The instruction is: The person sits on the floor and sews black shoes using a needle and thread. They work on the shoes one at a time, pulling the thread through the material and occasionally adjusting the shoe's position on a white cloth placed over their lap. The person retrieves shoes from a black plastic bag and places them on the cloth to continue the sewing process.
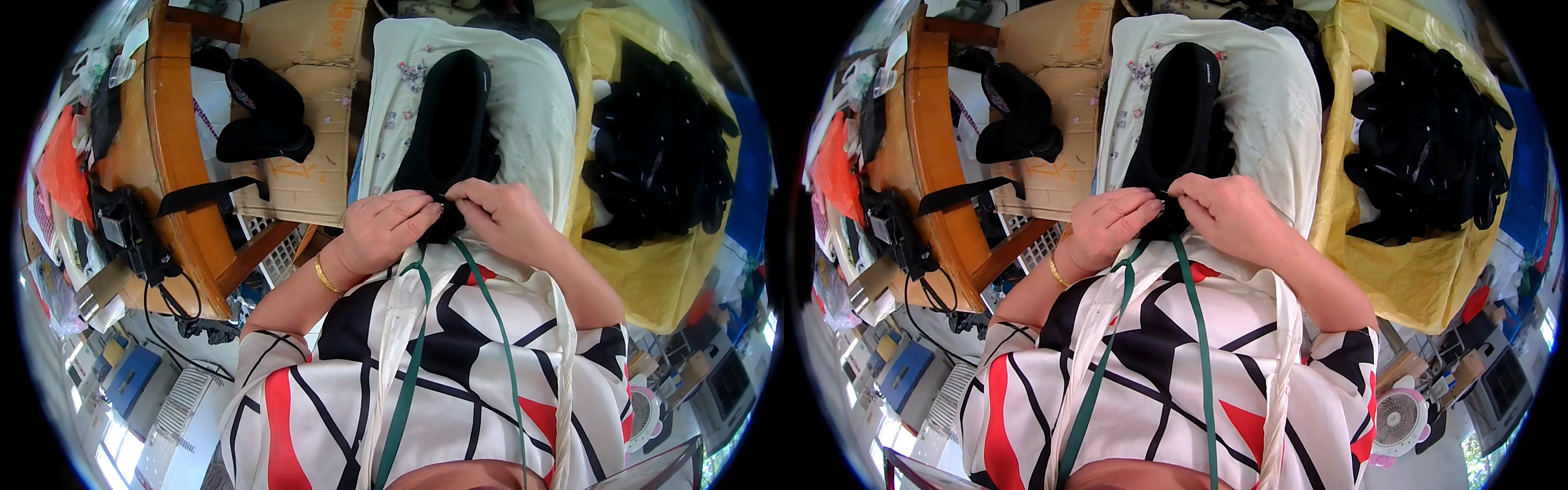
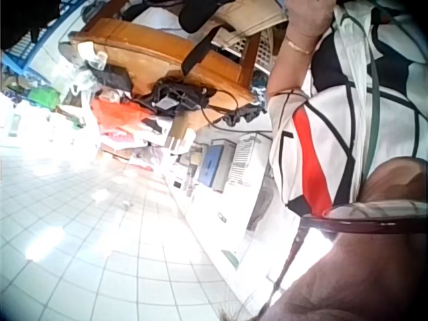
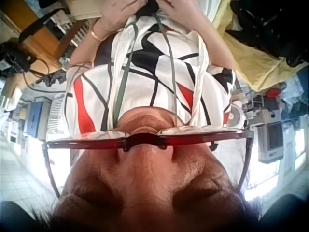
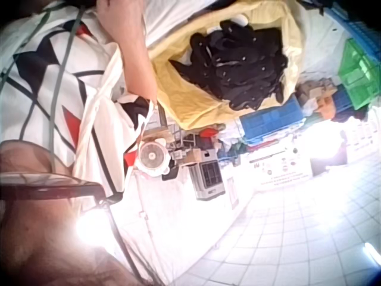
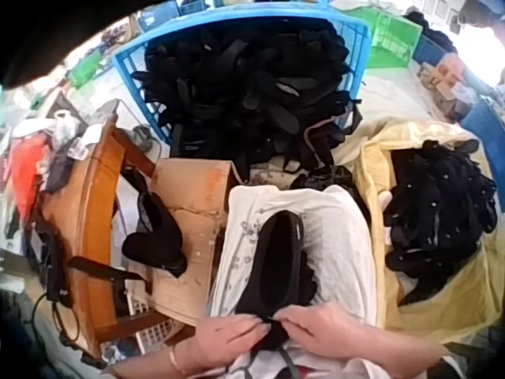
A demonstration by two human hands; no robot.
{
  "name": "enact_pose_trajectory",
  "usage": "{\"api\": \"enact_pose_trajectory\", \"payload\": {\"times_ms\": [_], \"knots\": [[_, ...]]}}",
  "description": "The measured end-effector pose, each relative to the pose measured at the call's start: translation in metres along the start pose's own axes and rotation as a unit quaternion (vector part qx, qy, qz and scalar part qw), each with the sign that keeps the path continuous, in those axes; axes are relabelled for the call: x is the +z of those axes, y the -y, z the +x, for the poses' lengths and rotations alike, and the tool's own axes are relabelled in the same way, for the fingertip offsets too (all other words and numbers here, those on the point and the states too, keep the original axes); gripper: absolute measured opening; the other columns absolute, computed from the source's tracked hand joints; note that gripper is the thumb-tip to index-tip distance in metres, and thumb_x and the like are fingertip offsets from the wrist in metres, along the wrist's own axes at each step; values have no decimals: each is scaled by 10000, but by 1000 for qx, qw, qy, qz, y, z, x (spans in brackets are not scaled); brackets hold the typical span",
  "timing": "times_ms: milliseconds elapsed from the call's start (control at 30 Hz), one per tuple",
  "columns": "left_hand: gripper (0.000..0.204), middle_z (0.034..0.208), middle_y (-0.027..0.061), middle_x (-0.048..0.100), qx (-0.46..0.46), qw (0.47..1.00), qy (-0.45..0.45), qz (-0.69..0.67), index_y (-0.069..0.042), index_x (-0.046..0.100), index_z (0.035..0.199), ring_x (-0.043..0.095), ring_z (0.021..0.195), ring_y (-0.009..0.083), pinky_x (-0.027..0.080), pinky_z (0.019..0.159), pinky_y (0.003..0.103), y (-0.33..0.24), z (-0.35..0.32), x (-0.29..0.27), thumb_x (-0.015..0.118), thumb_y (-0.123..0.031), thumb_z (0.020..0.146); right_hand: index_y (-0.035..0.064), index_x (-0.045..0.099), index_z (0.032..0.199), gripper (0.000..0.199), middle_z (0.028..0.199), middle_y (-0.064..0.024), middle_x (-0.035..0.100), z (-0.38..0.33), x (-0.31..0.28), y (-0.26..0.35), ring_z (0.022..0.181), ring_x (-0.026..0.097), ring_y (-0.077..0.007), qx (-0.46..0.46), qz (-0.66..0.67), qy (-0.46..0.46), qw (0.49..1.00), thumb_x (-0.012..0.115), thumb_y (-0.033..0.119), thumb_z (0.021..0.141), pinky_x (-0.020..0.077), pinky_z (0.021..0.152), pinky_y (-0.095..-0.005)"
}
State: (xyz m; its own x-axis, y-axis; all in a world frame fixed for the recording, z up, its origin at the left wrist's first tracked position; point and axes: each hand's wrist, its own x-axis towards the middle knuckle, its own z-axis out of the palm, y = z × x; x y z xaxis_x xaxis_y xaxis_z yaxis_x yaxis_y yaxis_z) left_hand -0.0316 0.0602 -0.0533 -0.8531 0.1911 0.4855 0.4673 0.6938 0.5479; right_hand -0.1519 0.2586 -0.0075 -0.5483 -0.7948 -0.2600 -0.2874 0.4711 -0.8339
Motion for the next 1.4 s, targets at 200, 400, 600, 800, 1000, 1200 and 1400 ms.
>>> {"api": "enact_pose_trajectory", "payload": {"times_ms": [200, 400, 600, 800, 1000, 1200, 1400], "knots": [[294, 1014, 130, 693, -30, 999, -2, -42, -40, 687, 1069, 699, 875, 273, 581, 724, 340, -1, -7, 5, 683, -96, 781, 21, 609, 1027, 125, 809, -177, 675, 1, 12, -4, 741, 673, -342, 41, 84, 5, 996, 588, 96, 929, 527, 663, -379], [325, 1114, 161, 684, -17, 998, 52, -23, -44, 661, 1129, 686, 961, 316, 555, 728, 374, 1, -13, 3, 647, -106, 811, 26, 505, 976, 138, 773, -224, 633, 18, 24, -2, 757, 656, -412, 39, 110, -28, 993, 584, 128, 927, 517, 639, -450], [397, 1088, 137, 665, 15, 995, 94, -34, -24, 675, 1129, 666, 956, 309, 552, 790, 380, -2, 11, -2, 669, -64, 734, 116, 616, 982, 167, 764, -158, 679, 20, -5, 4, 751, 665, -391, 6, -48, 24, 999, 551, 257, 922, 522, 678, -504], [400, 990, 105, 679, 57, 997, 27, 42, -66, 709, 1091, 636, 923, 292, 520, 805, 359, 5, 1, 7, 745, 9, 700, 134, 630, 1139, 293, 928, -129, 703, -2, -47, -24, 874, 673, -323, -2, 45, -173, 984, 616, 238, 865, 524, 768, -438], [347, 869, 57, 664, 2, 997, -77, 24, -95, 740, 1007, 593, 814, 246, 480, 720, 335, -10, 3, 19, 820, 17, 689, 25, 566, 1172, 500, 949, -155, 662, -126, -210, -190, 851, 652, -247, 244, 104, -501, 824, 593, 389, 830, 522, 699, -396], [302, 873, 47, 665, -15, 994, -108, 2, -93, 740, 978, 598, 812, 236, 477, 707, 337, -12, 3, 23, 801, 22, 704, 52, 664, 926, 140, 706, -67, 649, -159, -302, -167, 522, 574, -146, 195, 118, -670, 707, 561, 140, 891, 476, 447, -306], [358, 893, 41, 635, 1, 999, -45, 26, -121, 738, 966, 595, 822, 252, 487, 722, 367, -12, 11, 11, 733, 32, 643, 93, 687, 927, 114, 896, -120, 640, 0, -113, -62, 888, 617, -311, -110, -94, -267, 953, 617, 171, 884, 502, 799, -408]]}}
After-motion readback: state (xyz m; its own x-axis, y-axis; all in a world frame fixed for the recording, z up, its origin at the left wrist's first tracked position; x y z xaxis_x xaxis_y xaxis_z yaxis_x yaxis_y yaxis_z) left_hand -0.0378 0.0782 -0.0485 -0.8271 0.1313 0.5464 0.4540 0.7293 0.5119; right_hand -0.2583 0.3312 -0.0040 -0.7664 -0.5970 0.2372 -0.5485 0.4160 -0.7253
